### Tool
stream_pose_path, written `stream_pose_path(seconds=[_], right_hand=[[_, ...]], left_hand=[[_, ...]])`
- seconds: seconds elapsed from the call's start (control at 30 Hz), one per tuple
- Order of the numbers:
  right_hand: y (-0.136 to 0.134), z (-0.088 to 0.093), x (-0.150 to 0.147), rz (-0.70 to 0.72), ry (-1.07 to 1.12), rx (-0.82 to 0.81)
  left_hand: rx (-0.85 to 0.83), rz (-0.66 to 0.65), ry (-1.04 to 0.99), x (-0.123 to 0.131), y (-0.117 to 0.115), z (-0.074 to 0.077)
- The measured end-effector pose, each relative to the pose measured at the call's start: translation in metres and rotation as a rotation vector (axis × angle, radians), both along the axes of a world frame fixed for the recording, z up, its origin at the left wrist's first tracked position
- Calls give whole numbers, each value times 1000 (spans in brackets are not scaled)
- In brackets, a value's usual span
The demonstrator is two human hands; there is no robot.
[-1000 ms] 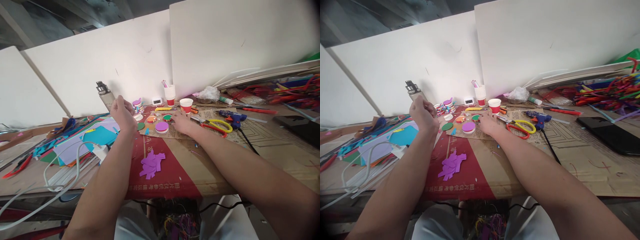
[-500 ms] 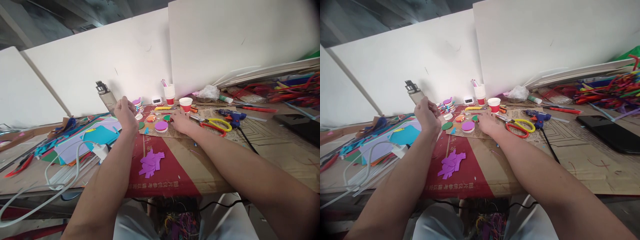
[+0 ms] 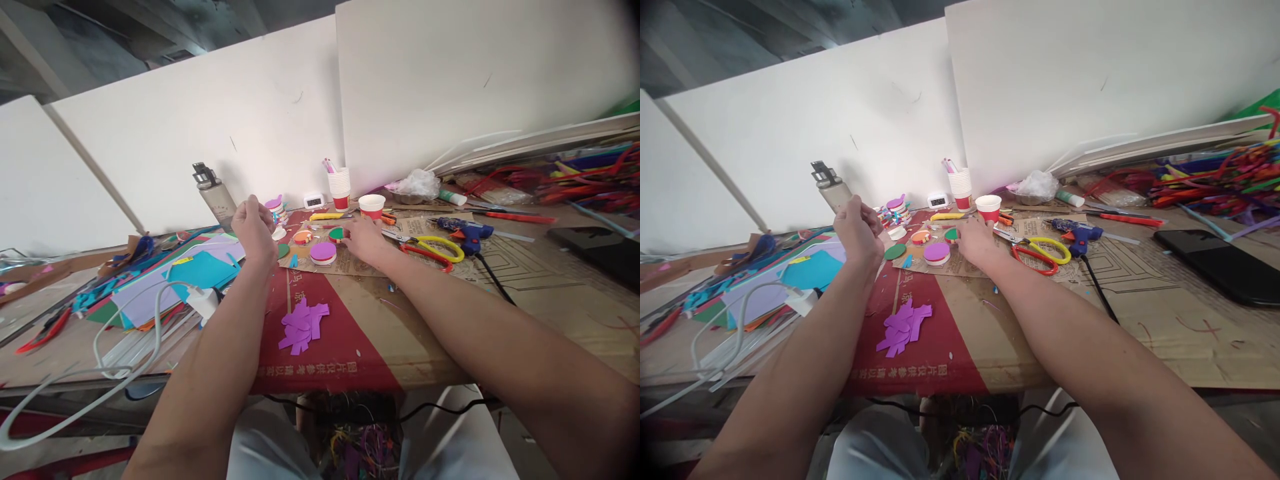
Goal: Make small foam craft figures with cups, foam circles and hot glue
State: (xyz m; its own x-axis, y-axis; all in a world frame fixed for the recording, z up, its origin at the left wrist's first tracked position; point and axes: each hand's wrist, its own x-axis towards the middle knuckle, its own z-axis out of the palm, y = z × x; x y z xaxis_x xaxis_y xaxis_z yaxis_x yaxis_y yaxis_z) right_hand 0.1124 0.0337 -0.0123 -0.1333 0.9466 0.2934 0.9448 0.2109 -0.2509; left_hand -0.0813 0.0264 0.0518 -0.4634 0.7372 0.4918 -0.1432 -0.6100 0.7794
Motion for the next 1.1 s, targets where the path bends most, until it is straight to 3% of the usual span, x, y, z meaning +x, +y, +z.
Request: stream_pose_path(seconds=[0.2, 0.47, 0.77, 0.93, 1.1], right_hand=[[4, -3, 3, -1, 140, 92], [7, -5, 6, 180, 322, 308], [-13, 3, -1, 258, 329, 445], [-15, 4, -4, 296, 410, 411], [-14, 6, -8, 212, 703, 321]], left_hand=[[-123, -88, 114, 5, 0, -8], [-438, -283, 335, 7, 12, -24], [-549, -672, 347, 13, 5, -27], [-534, -658, 357, 14, 6, -29], [-498, -665, 341, 14, 7, -30]])
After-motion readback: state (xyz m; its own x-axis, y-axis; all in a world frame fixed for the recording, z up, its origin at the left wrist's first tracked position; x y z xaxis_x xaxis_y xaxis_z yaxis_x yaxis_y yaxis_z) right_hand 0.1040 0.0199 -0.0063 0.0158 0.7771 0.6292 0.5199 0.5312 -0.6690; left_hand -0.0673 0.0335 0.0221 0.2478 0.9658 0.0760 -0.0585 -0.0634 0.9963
